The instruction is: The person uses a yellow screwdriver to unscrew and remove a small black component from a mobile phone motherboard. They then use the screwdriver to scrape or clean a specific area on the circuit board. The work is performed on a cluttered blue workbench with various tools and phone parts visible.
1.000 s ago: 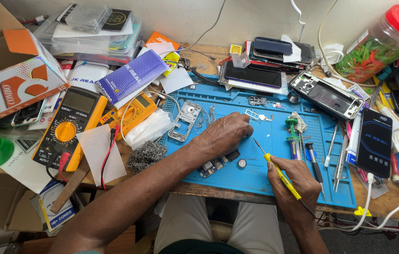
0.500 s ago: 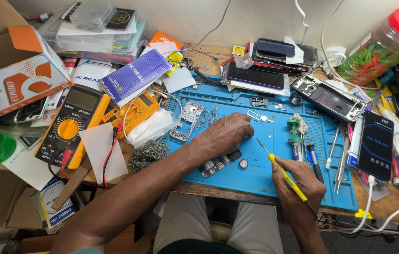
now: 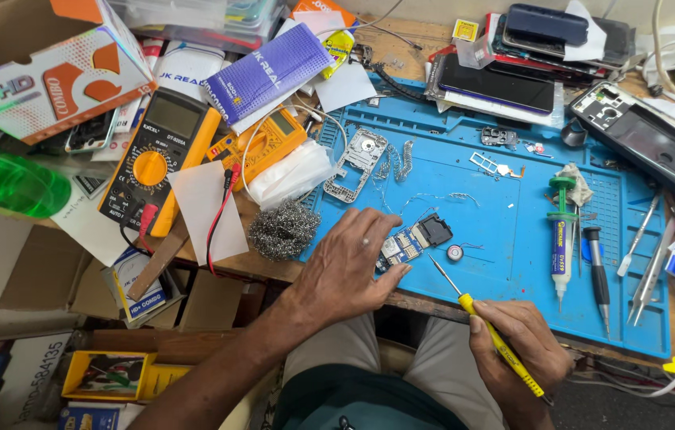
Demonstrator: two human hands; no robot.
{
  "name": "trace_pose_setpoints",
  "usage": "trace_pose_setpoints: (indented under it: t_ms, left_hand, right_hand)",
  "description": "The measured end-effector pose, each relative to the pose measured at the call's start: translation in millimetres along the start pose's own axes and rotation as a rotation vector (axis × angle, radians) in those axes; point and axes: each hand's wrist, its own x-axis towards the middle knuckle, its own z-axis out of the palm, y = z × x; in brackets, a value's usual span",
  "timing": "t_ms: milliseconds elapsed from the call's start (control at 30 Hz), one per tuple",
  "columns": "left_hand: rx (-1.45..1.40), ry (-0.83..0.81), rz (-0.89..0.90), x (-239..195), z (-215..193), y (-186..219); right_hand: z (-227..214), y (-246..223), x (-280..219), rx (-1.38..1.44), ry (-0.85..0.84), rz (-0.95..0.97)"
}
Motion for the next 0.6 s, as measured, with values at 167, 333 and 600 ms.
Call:
trace_pose_setpoints:
  t_ms: [167, 333, 600]
  left_hand:
    - [-0.044, 0.076, -0.002, -7, 16, -8]
    - [-0.073, 0.098, 0.002, -9, 17, -9]
    - [-0.075, 0.074, -0.022, -10, 19, -10]
  right_hand:
    - [2, 3, 0, -0.015, -0.006, -0.019]
    - [5, 4, -2, -0.033, -0.017, -0.025]
    - [6, 10, -5, -0.054, -0.034, -0.036]
